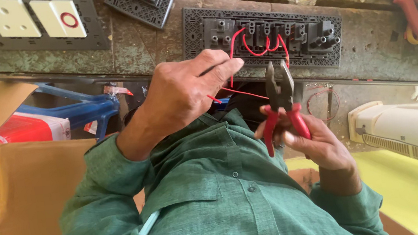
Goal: The person wires an electrical switchboard by hand using a screwdriver and pliers to strip, connect, and secure red wires into terminals.
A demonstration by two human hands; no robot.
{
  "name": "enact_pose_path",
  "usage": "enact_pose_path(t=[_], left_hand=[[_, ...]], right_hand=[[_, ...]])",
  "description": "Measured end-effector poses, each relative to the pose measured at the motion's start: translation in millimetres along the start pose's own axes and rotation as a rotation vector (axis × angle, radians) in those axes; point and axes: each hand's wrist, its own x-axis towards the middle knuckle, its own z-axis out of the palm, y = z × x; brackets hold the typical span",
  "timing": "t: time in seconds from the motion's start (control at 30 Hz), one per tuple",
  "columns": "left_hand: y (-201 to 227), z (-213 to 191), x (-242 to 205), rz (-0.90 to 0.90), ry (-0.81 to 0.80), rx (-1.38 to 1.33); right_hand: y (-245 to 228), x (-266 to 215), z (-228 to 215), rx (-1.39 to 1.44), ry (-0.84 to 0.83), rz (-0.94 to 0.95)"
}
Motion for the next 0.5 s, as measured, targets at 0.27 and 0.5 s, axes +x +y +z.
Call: enact_pose_path(t=[0.27,0.5], left_hand=[[3.5,7.3,23.5,0.038,0.03,-0.007],[14.7,24.2,39.1,-0.145,0.107,-0.268]], right_hand=[[3.3,16.0,14.3,-0.228,0.181,-0.087],[0.5,34.9,27.7,-0.452,0.335,-0.093]])
